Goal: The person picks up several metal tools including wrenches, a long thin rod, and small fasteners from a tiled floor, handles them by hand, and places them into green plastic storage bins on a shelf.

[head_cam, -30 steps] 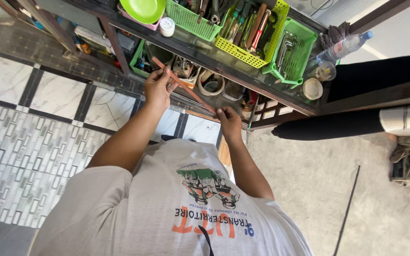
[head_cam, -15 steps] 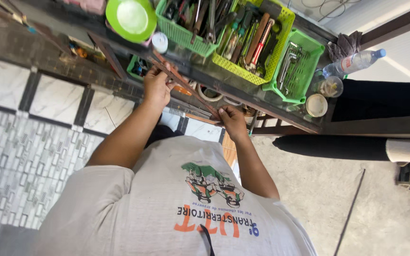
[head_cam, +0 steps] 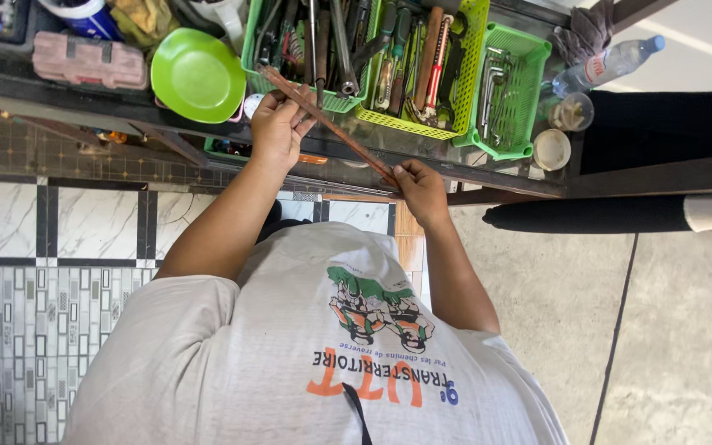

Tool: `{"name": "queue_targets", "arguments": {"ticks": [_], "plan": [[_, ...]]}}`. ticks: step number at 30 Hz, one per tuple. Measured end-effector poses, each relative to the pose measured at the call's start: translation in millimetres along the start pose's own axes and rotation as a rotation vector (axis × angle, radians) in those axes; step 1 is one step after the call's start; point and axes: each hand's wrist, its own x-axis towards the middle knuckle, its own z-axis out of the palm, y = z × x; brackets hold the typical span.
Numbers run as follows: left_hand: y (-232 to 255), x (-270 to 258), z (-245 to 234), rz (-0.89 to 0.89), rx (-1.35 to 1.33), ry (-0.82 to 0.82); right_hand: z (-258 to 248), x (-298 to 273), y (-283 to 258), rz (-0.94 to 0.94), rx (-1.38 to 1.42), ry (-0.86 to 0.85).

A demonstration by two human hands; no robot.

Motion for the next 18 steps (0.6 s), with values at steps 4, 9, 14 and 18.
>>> {"name": "queue_targets", "arguments": {"ticks": [4, 9, 14, 18], "plan": [[-5.7, 6.7, 4.9, -0.009, 0.039, -0.041, -8.2, -4.0, -10.2, 0.062, -0.079, 0.092], [-14.9, 16.3, 2.7, -0.044, -0.039, -0.110, -8.1, -8.4, -18.7, 0.074, -0.029, 0.100], [-25.4, 16.5, -4.2, -0.069, -0.106, -0.153, -3.2, -17.1, -13.9, 0.144, 0.075, 0.133], [-29.3, 11.1, -7.3, -0.071, -0.179, -0.211, -2.0, -21.4, -4.9, 0.181, 0.121, 0.132]]}}
